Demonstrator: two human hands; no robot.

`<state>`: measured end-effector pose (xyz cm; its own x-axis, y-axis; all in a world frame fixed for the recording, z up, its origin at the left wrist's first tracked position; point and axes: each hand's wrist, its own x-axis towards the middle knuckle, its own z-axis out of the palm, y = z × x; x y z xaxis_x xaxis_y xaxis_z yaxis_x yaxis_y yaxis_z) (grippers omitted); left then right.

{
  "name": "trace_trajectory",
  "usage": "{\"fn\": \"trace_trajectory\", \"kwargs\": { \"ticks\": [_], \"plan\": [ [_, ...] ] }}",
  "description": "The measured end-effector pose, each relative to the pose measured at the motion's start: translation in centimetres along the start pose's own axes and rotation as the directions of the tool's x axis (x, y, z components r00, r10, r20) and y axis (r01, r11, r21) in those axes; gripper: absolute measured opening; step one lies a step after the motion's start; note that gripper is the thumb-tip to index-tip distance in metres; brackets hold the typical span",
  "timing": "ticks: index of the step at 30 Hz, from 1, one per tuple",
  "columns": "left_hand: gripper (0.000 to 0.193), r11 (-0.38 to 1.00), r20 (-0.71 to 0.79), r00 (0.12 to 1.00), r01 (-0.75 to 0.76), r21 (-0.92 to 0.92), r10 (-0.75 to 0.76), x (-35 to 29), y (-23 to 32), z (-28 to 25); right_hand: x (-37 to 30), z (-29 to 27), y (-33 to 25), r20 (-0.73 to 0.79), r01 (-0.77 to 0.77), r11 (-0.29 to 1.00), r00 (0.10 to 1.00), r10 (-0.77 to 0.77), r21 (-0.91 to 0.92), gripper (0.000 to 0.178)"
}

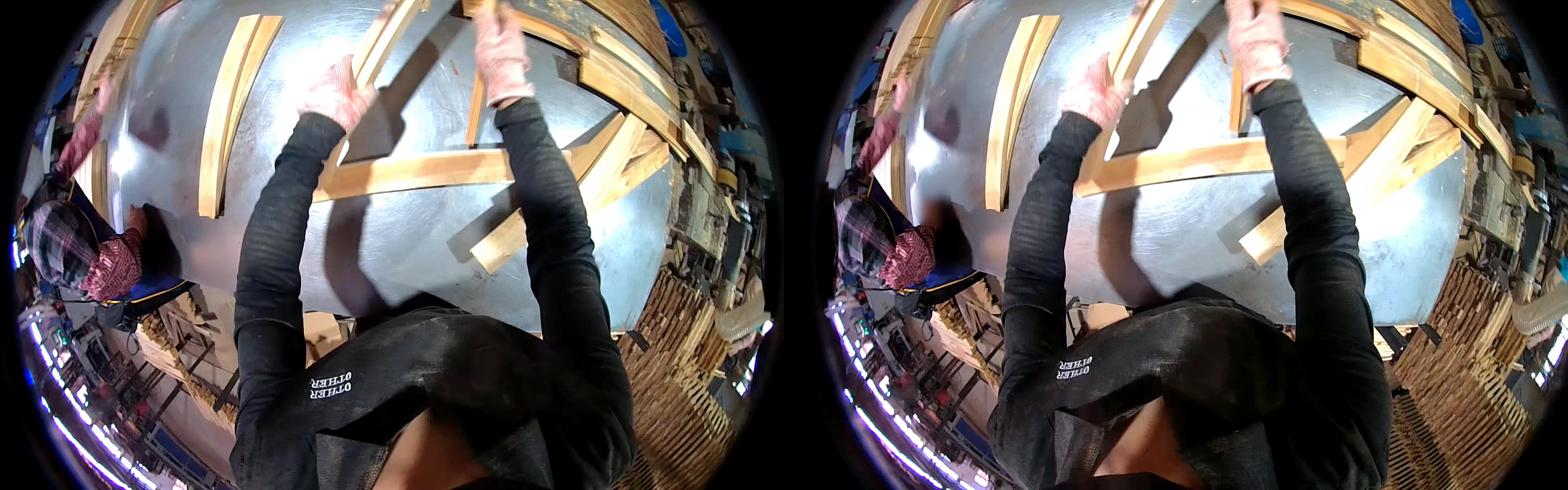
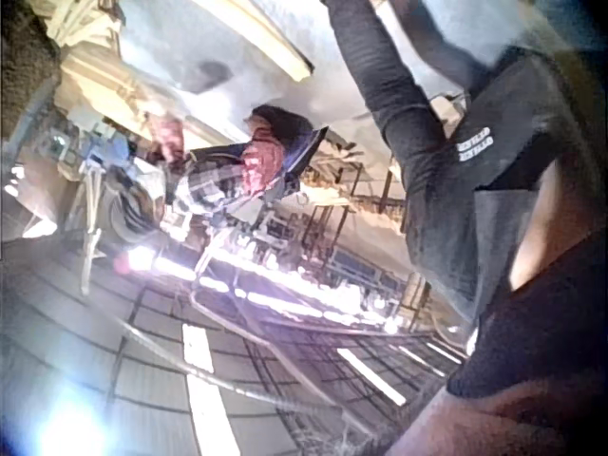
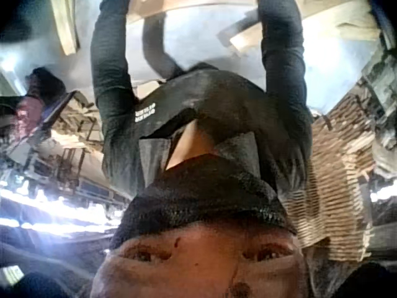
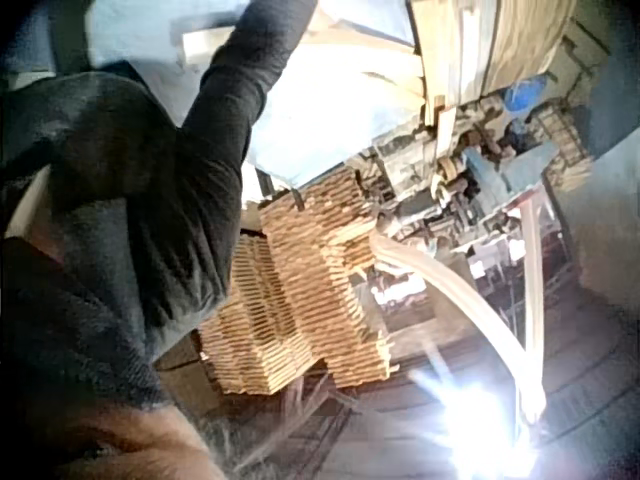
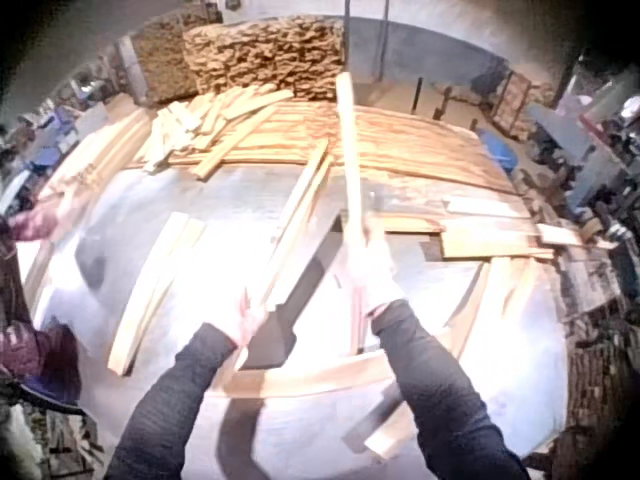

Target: The person sorts and stacks thin wooden planks on a metal table. They pick up planks from a pile, inspect them, and place them into a neat stack, occasionally moving other planks aside to reach the work.

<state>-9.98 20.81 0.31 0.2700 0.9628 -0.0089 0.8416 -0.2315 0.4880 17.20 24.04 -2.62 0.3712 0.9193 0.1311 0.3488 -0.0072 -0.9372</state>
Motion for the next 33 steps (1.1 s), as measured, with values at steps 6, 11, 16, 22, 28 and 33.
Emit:
{"fn": "trace_trajectory", "kwargs": {
  "ticks": [6, 11, 16, 22, 28, 33],
  "plan": [
    [0.039, 0.683, 0.06, 0.998, 0.051, -0.729, -0.011, 4.3, -1.1, 0.0, 1.6, 4.5, -2.9, 0.097, 0.404, 0.504, 0.843, -0.529, -0.764, 0.04],
    [0.064, 0.903, 0.214, 0.976, 0.052, -0.427, 0.045, 0.0, 1.0, 2.3, -8.8, 5.3, -1.1, 0.638, 0.664, -0.087, 0.662, -0.392, -0.743, 0.06],
    [0.047, 0.587, 0.298, 0.925, 0.379, -0.715, -0.235, -4.4, -4.8, 6.6, -17.5, -2.9, 0.9, 0.716, 0.667, 0.396, 0.697, -0.034, -0.631, 0.085],
    [0.059, -0.102, 0.406, 0.909, 0.396, -0.912, -0.098, -10.5, -7.7, -0.6, -16.0, -6.5, 0.0, 0.794, 0.617, 0.519, 0.556, 0.246, -0.592, 0.094],
    [0.068, 0.243, 0.124, 0.927, 0.219, -0.945, -0.354, -20.4, -8.7, -12.4, -14.6, -5.2, 3.3, 0.83, 0.703, 0.501, 0.555, 0.06, -0.506, 0.074],
    [0.083, 0.524, -0.028, 0.832, 0.322, -0.789, -0.554, -27.6, -10.2, -16.4, -6.4, 1.4, -4.6, 0.677, 0.2, 0.857, 0.705, 0.212, -0.476, 0.059]
  ]
}}
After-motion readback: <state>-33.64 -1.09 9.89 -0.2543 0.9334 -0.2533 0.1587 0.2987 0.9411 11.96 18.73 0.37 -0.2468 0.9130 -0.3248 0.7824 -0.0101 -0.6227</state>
